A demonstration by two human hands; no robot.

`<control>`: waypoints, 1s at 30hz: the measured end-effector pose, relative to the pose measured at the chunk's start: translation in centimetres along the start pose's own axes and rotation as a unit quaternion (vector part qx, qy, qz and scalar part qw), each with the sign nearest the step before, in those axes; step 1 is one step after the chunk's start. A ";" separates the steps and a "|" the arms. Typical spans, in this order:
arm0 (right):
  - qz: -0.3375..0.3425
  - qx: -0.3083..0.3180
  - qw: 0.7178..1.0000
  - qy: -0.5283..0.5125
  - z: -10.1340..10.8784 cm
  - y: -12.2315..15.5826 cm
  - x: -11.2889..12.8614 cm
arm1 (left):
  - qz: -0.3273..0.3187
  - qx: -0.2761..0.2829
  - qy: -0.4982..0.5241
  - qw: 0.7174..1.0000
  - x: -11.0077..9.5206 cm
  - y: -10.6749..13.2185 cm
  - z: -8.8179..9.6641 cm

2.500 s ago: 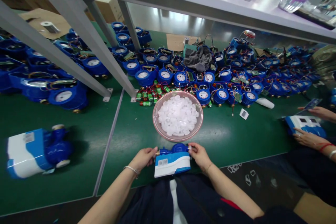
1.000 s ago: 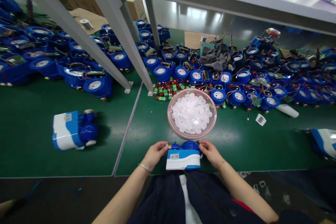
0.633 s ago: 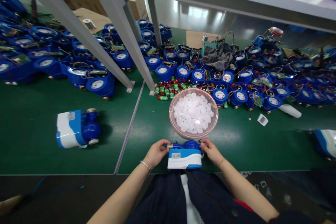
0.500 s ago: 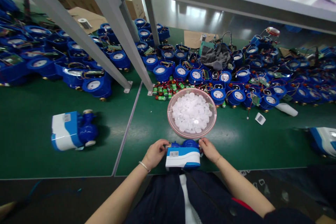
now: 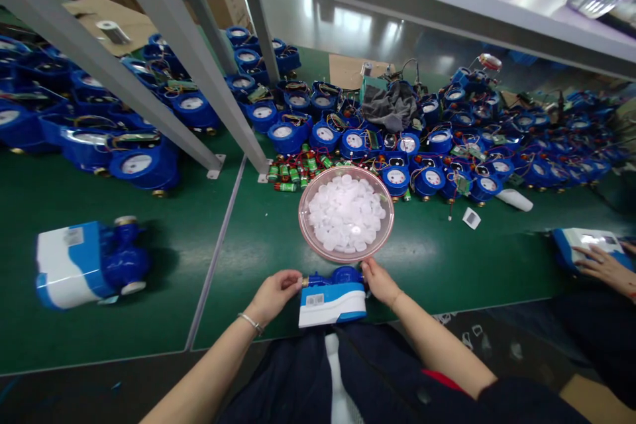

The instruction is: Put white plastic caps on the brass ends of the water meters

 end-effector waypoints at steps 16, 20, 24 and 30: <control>-0.015 0.058 0.961 -0.268 -2.2 -5.1 2.0 | -0.052 -0.034 0.182 0.981 -0.7 -7.1 -1.8; -0.043 0.152 0.923 -0.352 -3.7 -4.8 2.7 | -0.017 -0.019 0.312 0.950 0.4 -7.8 -3.3; -0.044 0.183 0.911 -0.367 -4.0 -4.8 2.7 | -0.037 0.023 0.321 0.946 0.4 -8.0 -3.8; -0.025 0.135 0.923 -0.360 -3.3 -5.5 0.8 | -0.050 0.064 0.326 0.942 0.5 -8.6 -4.2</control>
Point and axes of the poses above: each hand's wrist, its own y-axis away from the middle knuckle, its own z-axis out of the back of the hand, x = y × z, the point moved 8 cm from there along -y, towards the middle knuckle, and after that the axes turned 12 degrees about -z, right-handed, at the moved point
